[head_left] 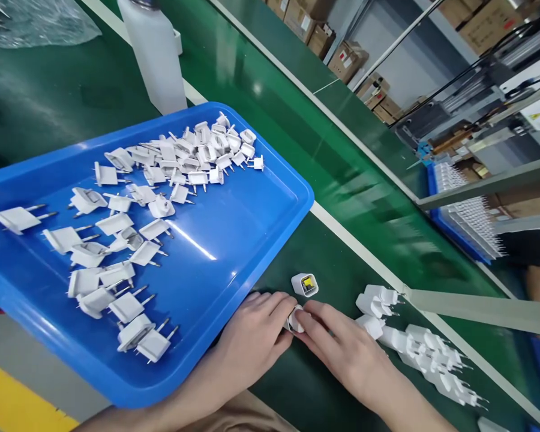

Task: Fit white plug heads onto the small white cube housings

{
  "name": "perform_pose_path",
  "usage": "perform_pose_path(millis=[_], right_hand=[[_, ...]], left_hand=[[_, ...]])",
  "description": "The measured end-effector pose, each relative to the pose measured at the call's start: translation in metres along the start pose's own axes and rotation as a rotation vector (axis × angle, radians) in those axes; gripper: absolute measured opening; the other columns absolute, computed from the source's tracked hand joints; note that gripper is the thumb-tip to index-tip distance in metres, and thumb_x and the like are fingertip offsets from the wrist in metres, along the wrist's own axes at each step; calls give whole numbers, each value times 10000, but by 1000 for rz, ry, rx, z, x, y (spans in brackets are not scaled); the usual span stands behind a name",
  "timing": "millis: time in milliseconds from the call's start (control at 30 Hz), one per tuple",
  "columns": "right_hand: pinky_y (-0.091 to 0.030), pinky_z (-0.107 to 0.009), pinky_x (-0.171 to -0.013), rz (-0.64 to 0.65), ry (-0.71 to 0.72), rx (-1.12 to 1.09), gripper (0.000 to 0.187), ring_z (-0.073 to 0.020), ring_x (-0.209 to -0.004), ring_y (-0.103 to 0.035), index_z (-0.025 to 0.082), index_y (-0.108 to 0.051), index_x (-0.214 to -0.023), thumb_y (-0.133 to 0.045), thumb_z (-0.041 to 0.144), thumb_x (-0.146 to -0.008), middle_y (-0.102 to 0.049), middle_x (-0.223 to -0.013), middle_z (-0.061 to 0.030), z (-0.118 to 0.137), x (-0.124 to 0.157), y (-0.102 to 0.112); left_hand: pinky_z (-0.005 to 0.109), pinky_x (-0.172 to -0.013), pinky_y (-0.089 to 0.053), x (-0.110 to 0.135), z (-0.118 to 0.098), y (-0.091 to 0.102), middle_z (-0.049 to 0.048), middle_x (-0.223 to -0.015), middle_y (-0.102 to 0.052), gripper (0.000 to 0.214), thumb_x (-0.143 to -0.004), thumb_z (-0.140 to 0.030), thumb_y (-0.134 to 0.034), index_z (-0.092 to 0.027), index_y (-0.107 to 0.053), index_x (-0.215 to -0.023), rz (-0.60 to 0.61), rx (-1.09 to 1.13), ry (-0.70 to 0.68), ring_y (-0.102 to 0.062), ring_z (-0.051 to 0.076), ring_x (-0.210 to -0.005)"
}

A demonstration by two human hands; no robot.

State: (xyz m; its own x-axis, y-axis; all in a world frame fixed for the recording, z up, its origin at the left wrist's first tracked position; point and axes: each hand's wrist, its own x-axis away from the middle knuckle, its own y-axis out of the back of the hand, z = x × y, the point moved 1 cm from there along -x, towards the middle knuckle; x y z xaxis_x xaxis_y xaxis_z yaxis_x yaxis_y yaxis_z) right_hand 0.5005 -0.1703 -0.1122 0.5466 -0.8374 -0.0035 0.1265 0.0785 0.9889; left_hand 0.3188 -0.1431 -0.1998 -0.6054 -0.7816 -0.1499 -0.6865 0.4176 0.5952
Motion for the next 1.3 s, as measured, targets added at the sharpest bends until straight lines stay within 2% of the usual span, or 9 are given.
perform_pose_path(millis=[100, 200, 500, 733, 1000, 1067, 1133, 1233, 1300], right_hand=[[-575, -303, -764, 51, 25, -25, 236, -187, -880, -680, 161, -627, -1178, -403, 213, -1126, -678, -1038, -93, -1, -7, 3], [-554, -316, -742, 4, 49, -95, 196, -180, -825, -652, 146, -649, -1101, -476, 236, -1113, -676, -971, -76, -2, -13, 2], [-485, -326, -693, -19, 72, -214, 133, -167, -766, -573, 140, -633, -1090, -501, 164, -1089, -659, -945, -63, -10, -15, -10], [-384, -320, -668, -13, 147, -67, 147, -165, -739, -513, 181, -610, -940, -519, 113, -1034, -600, -846, -29, -19, -8, -26], [-327, -342, -653, 5, 136, 80, 267, -162, -719, -460, 181, -596, -869, -423, 70, -1039, -580, -807, -24, -10, -13, -24], [-365, -343, -667, 17, 103, 115, 241, -173, -741, -500, 176, -598, -906, -435, 143, -1081, -607, -847, -36, -7, -13, -20], [-450, -358, -715, -14, 24, 122, 247, -212, -829, -571, 155, -600, -1049, -437, 327, -1122, -649, -964, -80, -7, -6, -10], [-558, -402, -798, -189, -188, 58, 457, -274, -995, -631, 147, -504, -1311, -429, 544, -1096, -641, -1150, -153, -9, 29, 12], [-581, -427, -780, -363, -380, 29, 414, -294, -979, -642, 213, -477, -1355, -475, 525, -1082, -626, -1140, -141, -10, 67, 28]], left_hand=[[418, -874, -531, 0, 0, 1, 19, -1212, -709, 379, -891, -97, -666, -262, -565, -1217, 8, 31, 3, -683, 257, -1037], [417, -875, -525, 0, -1, 2, 4, -1202, -716, 353, -911, -98, -662, -265, -572, -1209, 15, 49, 14, -684, 249, -1036], [381, -834, -512, -2, -1, 3, -1, -1139, -724, 353, -874, -67, -655, -267, -586, -1157, 33, 62, 44, -689, 236, -998], [371, -824, -517, -3, -1, 5, -20, -1094, -719, 376, -858, -47, -643, -272, -586, -1153, 56, 74, 56, -687, 216, -947], [376, -886, -554, -4, 2, 2, 14, -1140, -732, 296, -893, -69, -604, -259, -613, -1120, -6, 74, -1, -711, 225, -1009], [385, -920, -551, -2, 4, 2, 23, -1162, -726, 295, -923, -85, -595, -254, -609, -1164, -51, 55, -33, -711, 227, -1031], [380, -919, -549, 0, 4, 2, 36, -1169, -704, 281, -958, -126, -595, -253, -608, -1209, -83, 9, -50, -708, 227, -1032], [363, -792, -545, 0, -1, -3, 41, -1047, -675, 273, -997, -192, -574, -251, -616, -1261, -122, -135, -62, -699, 226, -880], [373, -742, -525, -2, -10, -12, 46, -965, -678, 243, -1013, -212, -548, -219, -623, -1245, -147, -212, -65, -677, 227, -787]])
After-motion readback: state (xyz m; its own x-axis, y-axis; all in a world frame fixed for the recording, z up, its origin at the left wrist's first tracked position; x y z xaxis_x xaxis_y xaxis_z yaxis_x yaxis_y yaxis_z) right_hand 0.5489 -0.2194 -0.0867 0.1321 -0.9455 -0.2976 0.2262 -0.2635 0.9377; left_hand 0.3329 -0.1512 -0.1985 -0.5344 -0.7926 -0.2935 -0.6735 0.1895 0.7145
